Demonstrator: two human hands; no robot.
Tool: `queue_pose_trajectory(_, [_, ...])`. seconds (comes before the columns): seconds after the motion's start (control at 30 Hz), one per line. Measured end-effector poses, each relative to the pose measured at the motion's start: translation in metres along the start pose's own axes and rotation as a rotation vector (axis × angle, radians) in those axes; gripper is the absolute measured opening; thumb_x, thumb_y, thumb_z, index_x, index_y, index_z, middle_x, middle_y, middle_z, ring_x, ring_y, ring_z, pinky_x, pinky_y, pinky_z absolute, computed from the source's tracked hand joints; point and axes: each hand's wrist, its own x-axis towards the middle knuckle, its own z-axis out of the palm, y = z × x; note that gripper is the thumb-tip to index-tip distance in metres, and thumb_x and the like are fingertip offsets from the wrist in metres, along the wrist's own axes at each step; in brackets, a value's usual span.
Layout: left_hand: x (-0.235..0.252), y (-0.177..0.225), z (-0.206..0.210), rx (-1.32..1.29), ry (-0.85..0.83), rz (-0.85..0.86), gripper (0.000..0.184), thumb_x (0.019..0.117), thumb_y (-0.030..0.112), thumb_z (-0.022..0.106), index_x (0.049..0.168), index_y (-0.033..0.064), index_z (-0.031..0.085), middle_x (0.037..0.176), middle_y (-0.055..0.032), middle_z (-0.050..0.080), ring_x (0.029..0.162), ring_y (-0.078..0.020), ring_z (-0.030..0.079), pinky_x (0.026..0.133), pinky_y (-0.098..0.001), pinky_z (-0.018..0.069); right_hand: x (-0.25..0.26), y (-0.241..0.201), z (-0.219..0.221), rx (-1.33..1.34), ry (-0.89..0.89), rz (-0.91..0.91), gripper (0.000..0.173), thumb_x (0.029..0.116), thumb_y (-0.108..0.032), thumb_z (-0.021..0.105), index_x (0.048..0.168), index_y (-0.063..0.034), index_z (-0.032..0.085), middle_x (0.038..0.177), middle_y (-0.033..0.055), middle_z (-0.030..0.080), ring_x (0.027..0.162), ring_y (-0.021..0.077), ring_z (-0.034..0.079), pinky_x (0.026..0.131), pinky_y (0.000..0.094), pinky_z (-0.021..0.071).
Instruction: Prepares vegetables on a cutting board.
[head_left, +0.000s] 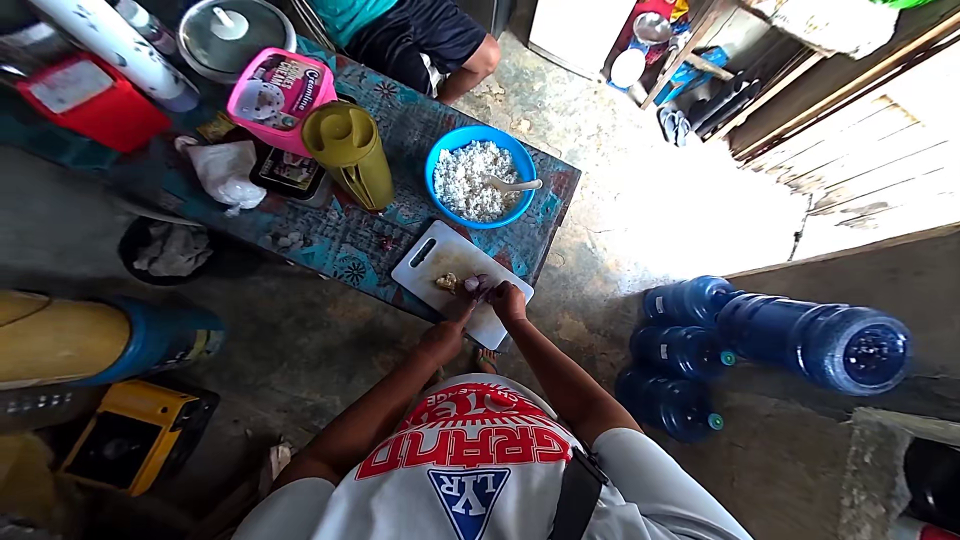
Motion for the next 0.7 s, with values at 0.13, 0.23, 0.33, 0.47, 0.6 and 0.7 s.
queue_pose_trajectory(0.13, [-0.006, 0.015, 0.007, 0.058, 0.002, -0.061, 0.064, 0.1120, 0.021, 0.036, 0.167, 0.0308, 0.006, 0.122, -0.0254, 0.067, 0.113, -0.0429, 0.068, 0.096, -0.0582, 0.0532, 0.001, 0.001, 0.002, -0.006, -0.003, 0.026, 0.023, 0.0952, -0.018, 0.070, 0.109, 0.0010, 0.071, 0.112, 0.0210, 0.072, 0.111, 0.0367, 0.068, 0.099, 0.0556, 0.0532])
queue_pose_trajectory(0.23, [-0.006, 0.023, 0.010, 0.043, -0.011, -0.093, 0.065, 0.1118, 0.020, 0.036, 0.167, 0.0306, 0.004, 0.124, -0.0252, 0.067, 0.114, -0.0433, 0.067, 0.096, -0.0586, 0.0532, 0.001, 0.002, 0.001, -0.002, -0.014, 0.035, 0.024, 0.0946, -0.017, 0.071, 0.109, 0.0011, 0.071, 0.113, 0.0211, 0.072, 0.112, 0.0366, 0.068, 0.100, 0.0558, 0.0528])
queue_pose_trajectory(0.33, [0.003, 0.021, 0.017, 0.051, -0.009, -0.116, 0.067, 0.1104, 0.017, 0.038, 0.167, 0.0319, 0.006, 0.129, -0.0242, 0.066, 0.117, -0.0430, 0.066, 0.096, -0.0604, 0.0531, 0.001, 0.001, 0.000, -0.003, -0.021, 0.035, 0.025, 0.0935, -0.017, 0.072, 0.110, 0.0019, 0.071, 0.114, 0.0218, 0.072, 0.113, 0.0378, 0.067, 0.101, 0.0569, 0.0521])
queue_pose_trajectory(0.47, [0.014, 0.008, 0.019, -0.015, -0.013, -0.084, 0.065, 0.1119, 0.021, 0.037, 0.167, 0.0327, 0.006, 0.133, -0.0243, 0.064, 0.119, -0.0422, 0.066, 0.099, -0.0597, 0.0518, 0.001, 0.002, 0.000, 0.025, -0.007, 0.044, 0.025, 0.0944, -0.018, 0.071, 0.110, 0.0023, 0.071, 0.112, 0.0224, 0.072, 0.111, 0.0380, 0.068, 0.099, 0.0567, 0.0524])
queue_pose_trajectory(0.6, [0.021, -0.019, 0.008, -0.275, -0.037, 0.036, 0.063, 0.1122, 0.026, 0.043, 0.167, 0.0298, 0.012, 0.131, -0.0266, 0.063, 0.099, -0.0383, 0.069, 0.089, -0.0551, 0.0552, 0.003, 0.005, 0.001, 0.032, -0.020, 0.054, 0.028, 0.0929, -0.020, 0.073, 0.112, 0.0002, 0.072, 0.112, 0.0205, 0.073, 0.112, 0.0375, 0.068, 0.100, 0.0583, 0.0519])
queue_pose_trajectory(0.7, [0.014, -0.015, -0.002, -0.193, 0.001, 0.023, 0.064, 0.1120, 0.025, 0.042, 0.167, 0.0322, 0.011, 0.135, -0.0264, 0.063, 0.118, -0.0416, 0.066, 0.106, -0.0578, 0.0482, 0.003, 0.005, -0.003, 0.074, -0.028, 0.048, 0.026, 0.0935, -0.020, 0.072, 0.109, 0.0010, 0.072, 0.108, 0.0213, 0.073, 0.108, 0.0378, 0.069, 0.098, 0.0589, 0.0521])
